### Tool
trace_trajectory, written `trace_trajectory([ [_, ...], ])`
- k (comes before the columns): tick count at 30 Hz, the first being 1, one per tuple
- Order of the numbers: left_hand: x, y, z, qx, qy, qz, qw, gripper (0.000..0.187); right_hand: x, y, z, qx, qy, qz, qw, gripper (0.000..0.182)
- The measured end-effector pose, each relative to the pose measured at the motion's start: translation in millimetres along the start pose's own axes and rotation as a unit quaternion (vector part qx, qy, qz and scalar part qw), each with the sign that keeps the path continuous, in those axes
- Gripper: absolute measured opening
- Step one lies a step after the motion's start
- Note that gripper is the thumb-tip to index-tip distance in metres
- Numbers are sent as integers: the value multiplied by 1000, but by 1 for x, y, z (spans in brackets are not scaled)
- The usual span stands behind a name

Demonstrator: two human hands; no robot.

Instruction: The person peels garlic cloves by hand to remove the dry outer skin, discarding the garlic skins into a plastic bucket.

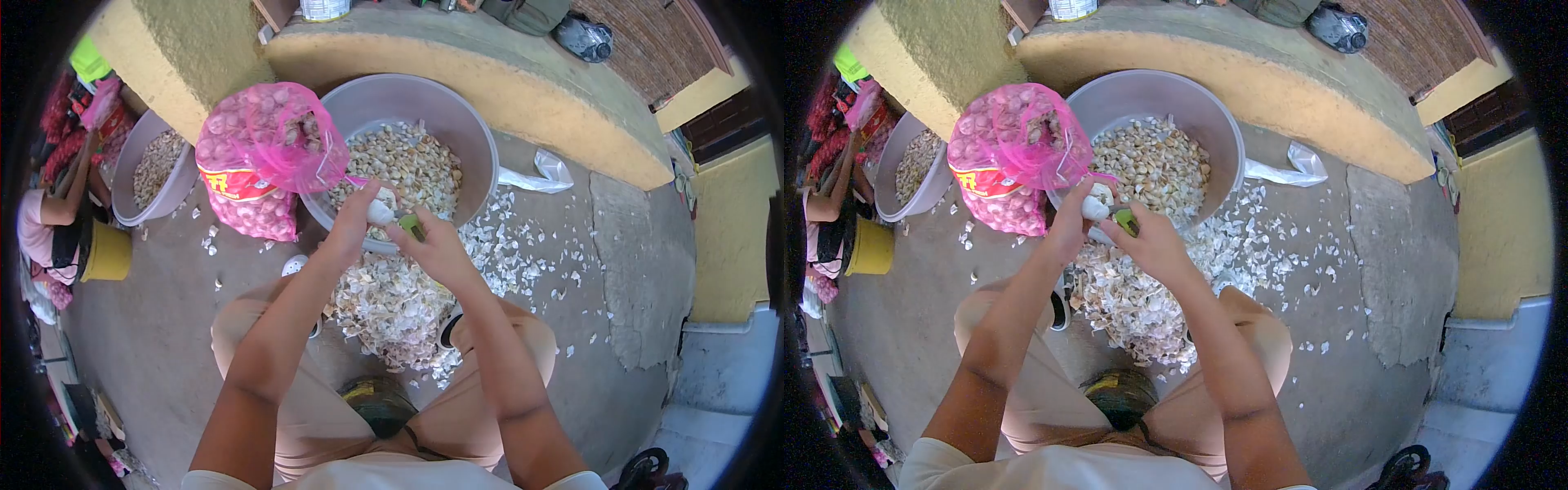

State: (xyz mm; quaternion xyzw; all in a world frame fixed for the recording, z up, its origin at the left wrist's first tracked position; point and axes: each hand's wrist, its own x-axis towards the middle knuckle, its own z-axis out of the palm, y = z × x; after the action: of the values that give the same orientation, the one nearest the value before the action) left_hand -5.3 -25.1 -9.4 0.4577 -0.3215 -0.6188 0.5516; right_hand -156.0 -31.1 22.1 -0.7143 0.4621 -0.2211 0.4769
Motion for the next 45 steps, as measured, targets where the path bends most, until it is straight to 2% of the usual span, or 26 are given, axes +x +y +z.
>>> trace_trajectory([
  [5,-4,2,4,36,3,44,998,37,-1,-2,-1,-6,14,-11,1000,36],
  [8,-6,1,2,27,11,38,999,30,-2,-5,-2,-13,23,-12,1000,36],
  [14,-6,-5,1,128,12,86,988,33,-2,-6,0,-26,28,-16,999,36],
  [30,-5,-13,-2,122,11,91,988,32,0,3,5,28,4,-10,1000,31],
  [32,-5,-17,-2,103,13,66,992,32,0,2,8,-23,0,-38,999,31],
  [36,-11,-4,8,-27,41,0,999,32,-2,1,12,-147,-26,-60,987,33],
  [38,-9,0,10,-55,71,-50,995,33,-3,-2,13,-223,-72,-64,970,35],
  [41,-2,5,1,-82,37,25,996,39,-6,5,16,-275,-153,-50,948,37],
  [42,-2,7,1,-79,39,21,996,39,-6,9,17,-282,-183,-44,941,38],
  [45,-2,8,-1,-73,38,0,997,39,-5,15,7,-233,-168,-20,958,37],
])
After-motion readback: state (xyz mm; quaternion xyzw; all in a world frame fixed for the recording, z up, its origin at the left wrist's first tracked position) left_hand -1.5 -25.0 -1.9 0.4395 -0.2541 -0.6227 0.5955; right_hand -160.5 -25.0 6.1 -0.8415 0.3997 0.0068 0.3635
